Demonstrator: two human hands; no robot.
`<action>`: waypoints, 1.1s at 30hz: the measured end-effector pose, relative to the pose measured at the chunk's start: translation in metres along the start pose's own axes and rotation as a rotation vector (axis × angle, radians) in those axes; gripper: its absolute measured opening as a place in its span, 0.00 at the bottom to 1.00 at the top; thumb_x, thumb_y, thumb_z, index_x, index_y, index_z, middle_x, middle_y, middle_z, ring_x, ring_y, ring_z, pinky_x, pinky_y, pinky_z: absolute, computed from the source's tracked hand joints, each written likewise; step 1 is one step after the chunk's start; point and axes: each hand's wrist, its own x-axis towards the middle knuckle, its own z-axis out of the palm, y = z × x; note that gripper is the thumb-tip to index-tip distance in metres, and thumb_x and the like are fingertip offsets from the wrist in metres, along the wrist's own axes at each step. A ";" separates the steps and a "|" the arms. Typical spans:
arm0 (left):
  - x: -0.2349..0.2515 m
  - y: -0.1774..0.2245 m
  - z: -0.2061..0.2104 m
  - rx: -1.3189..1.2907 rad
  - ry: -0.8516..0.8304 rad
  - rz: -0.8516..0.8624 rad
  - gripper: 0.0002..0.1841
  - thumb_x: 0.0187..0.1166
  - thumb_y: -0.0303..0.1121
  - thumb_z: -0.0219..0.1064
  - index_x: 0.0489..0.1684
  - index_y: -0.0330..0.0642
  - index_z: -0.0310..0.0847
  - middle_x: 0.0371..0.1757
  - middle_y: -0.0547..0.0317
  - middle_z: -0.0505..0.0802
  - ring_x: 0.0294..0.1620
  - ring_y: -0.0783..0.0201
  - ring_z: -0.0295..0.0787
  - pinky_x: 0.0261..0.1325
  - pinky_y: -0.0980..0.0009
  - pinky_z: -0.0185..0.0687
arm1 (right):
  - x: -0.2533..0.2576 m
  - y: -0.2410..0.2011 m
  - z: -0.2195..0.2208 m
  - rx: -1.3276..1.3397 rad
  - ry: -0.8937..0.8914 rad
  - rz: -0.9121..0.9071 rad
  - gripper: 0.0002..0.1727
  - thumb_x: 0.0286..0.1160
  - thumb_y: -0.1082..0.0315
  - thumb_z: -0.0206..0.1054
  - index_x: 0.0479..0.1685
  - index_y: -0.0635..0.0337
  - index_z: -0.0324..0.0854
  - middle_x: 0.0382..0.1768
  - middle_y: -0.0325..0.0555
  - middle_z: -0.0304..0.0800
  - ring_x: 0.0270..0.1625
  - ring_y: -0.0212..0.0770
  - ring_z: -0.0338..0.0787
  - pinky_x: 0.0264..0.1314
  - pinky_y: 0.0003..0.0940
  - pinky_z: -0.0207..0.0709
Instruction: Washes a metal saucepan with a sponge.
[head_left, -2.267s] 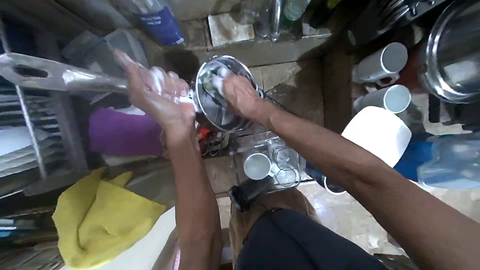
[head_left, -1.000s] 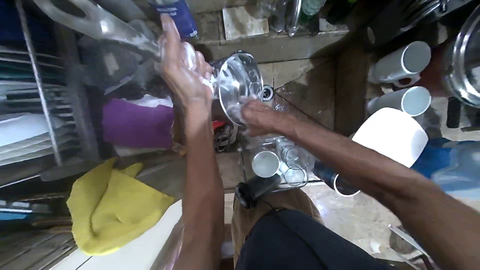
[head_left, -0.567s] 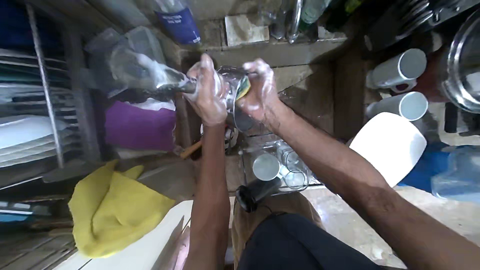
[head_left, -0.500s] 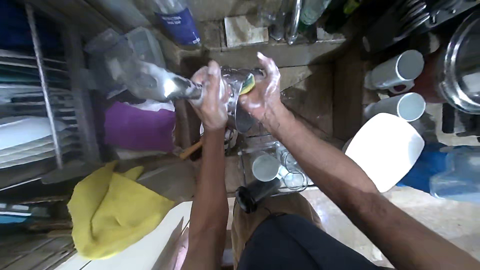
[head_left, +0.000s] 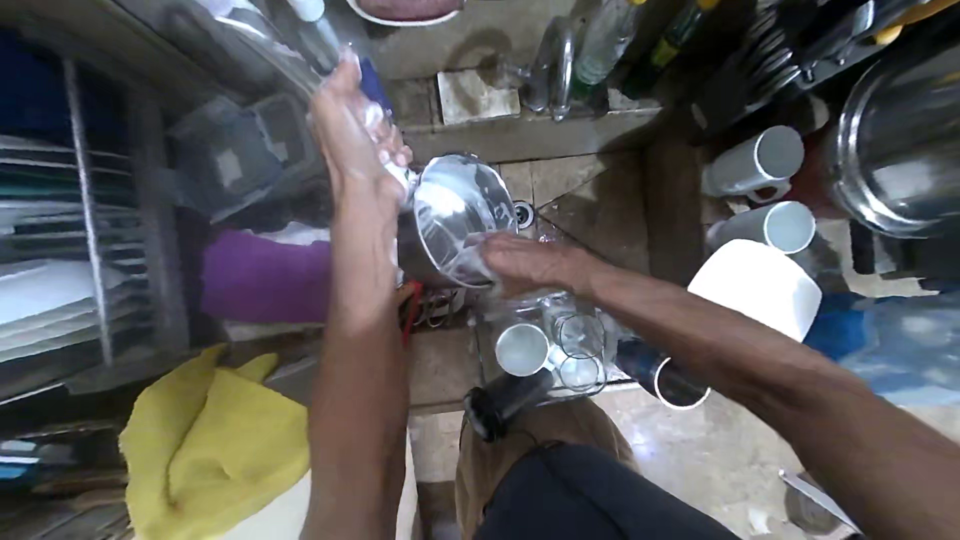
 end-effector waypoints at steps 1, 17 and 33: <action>0.003 0.001 -0.002 0.006 -0.007 -0.062 0.28 0.95 0.46 0.41 0.10 0.58 0.51 0.06 0.72 0.57 0.06 0.73 0.52 0.12 0.76 0.57 | -0.003 0.003 -0.002 -0.083 -0.047 -0.007 0.21 0.53 0.65 0.85 0.47 0.64 0.89 0.53 0.57 0.91 0.61 0.58 0.88 0.67 0.58 0.78; -0.077 -0.017 -0.075 0.700 -0.109 0.085 0.42 0.48 0.11 0.70 0.75 0.34 0.65 0.53 0.54 0.88 0.51 0.68 0.87 0.53 0.72 0.85 | 0.014 -0.039 0.025 -0.240 -0.150 -0.083 0.12 0.64 0.68 0.79 0.42 0.65 0.88 0.49 0.60 0.90 0.61 0.63 0.87 0.65 0.64 0.77; -0.102 -0.029 -0.110 0.526 -0.113 0.335 0.41 0.50 0.15 0.74 0.72 0.29 0.62 0.56 0.51 0.87 0.57 0.65 0.86 0.60 0.69 0.85 | -0.036 -0.033 -0.051 0.212 0.733 0.130 0.18 0.79 0.69 0.69 0.67 0.61 0.85 0.62 0.51 0.91 0.62 0.42 0.91 0.68 0.40 0.83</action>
